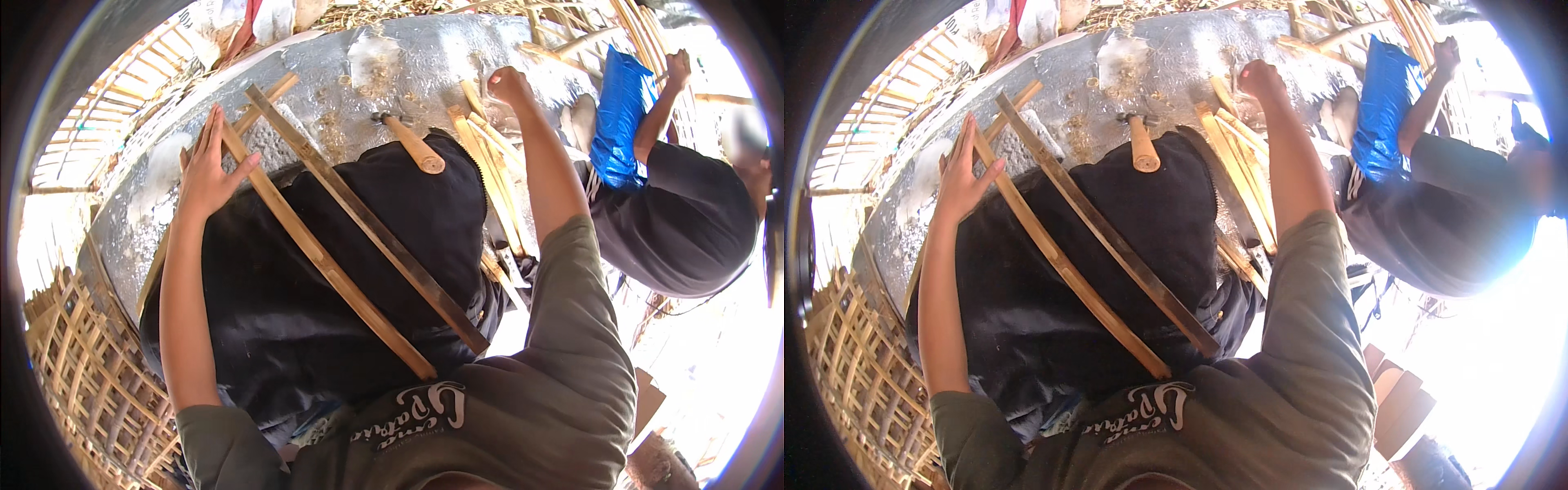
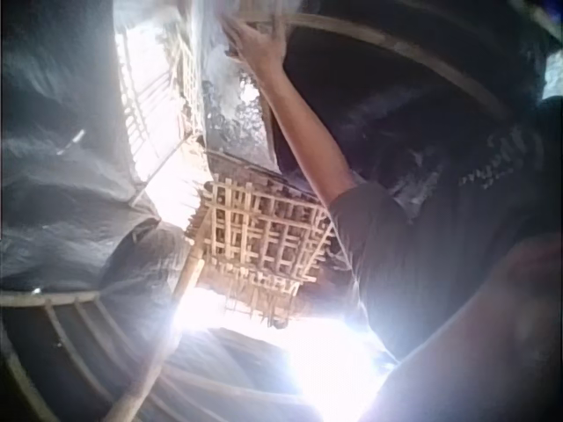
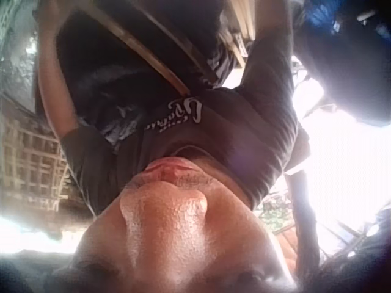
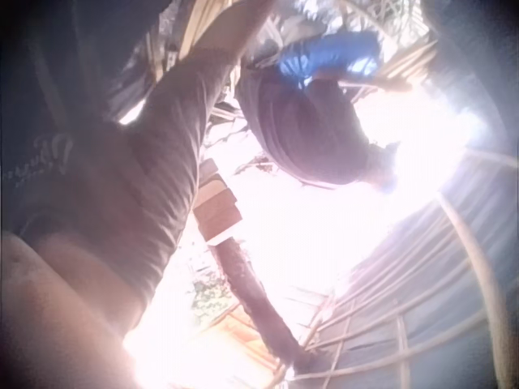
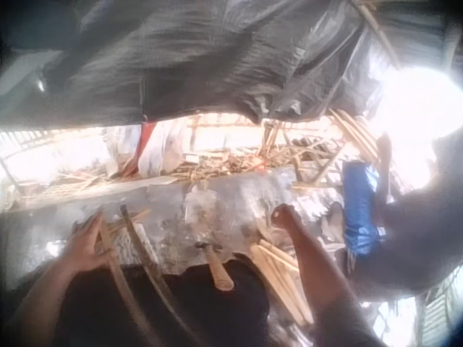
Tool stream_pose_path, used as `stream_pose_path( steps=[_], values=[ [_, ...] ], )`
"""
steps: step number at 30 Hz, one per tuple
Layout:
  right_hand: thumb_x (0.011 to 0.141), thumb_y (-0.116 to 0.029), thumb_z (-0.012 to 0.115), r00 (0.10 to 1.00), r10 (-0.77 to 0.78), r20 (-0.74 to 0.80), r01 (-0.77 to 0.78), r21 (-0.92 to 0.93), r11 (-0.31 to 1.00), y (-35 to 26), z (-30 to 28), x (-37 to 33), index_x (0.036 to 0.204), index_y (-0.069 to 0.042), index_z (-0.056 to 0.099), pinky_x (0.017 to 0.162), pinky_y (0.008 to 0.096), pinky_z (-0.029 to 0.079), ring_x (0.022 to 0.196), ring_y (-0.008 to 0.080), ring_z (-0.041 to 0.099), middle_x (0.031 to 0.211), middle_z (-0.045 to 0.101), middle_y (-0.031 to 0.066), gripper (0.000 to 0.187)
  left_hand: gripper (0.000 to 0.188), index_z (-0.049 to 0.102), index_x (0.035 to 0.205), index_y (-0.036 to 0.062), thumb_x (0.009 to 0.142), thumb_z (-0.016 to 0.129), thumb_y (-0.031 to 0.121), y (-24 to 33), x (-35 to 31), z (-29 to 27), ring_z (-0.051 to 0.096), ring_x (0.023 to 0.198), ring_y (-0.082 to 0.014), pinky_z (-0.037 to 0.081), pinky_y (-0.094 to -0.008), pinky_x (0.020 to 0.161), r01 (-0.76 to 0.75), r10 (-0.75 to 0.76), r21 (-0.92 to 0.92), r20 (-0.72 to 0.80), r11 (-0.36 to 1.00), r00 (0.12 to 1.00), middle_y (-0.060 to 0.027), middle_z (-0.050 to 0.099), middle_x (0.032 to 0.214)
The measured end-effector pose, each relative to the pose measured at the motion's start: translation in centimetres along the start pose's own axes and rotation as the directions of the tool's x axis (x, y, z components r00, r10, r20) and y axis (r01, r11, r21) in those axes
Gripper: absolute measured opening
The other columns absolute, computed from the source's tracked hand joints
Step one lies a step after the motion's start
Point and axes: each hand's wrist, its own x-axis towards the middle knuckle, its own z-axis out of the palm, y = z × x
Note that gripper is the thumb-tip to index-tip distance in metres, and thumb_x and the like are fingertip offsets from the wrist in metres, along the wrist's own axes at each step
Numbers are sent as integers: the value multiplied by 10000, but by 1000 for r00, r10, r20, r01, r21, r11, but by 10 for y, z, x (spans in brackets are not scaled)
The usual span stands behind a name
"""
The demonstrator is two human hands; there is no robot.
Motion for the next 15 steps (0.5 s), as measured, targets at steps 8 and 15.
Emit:
stream_pose_path(
  steps=[8,15],
  values=[
    [842,-224,649,993,119,-19,-119,-16,993,-12,-1,4,1080,-229,755,924,469,555,1105,360,682,1154,725,122,260,1090,148,1613,143,825,583,758,-3,5,0,261,1509,-336,170,-723,1137,-37,37,10,-35,999,999,-83,207,1668],
    [844,-198,646,996,91,8,-91,-1,996,-10,-1,3,1067,-241,757,927,468,553,1109,346,681,1174,718,113,252,1096,159,1610,127,823,581,763,-1,5,0,259,1510,-333,177,-724,1134,-27,28,24,-28,999,999,-85,209,1668]
  ],
)
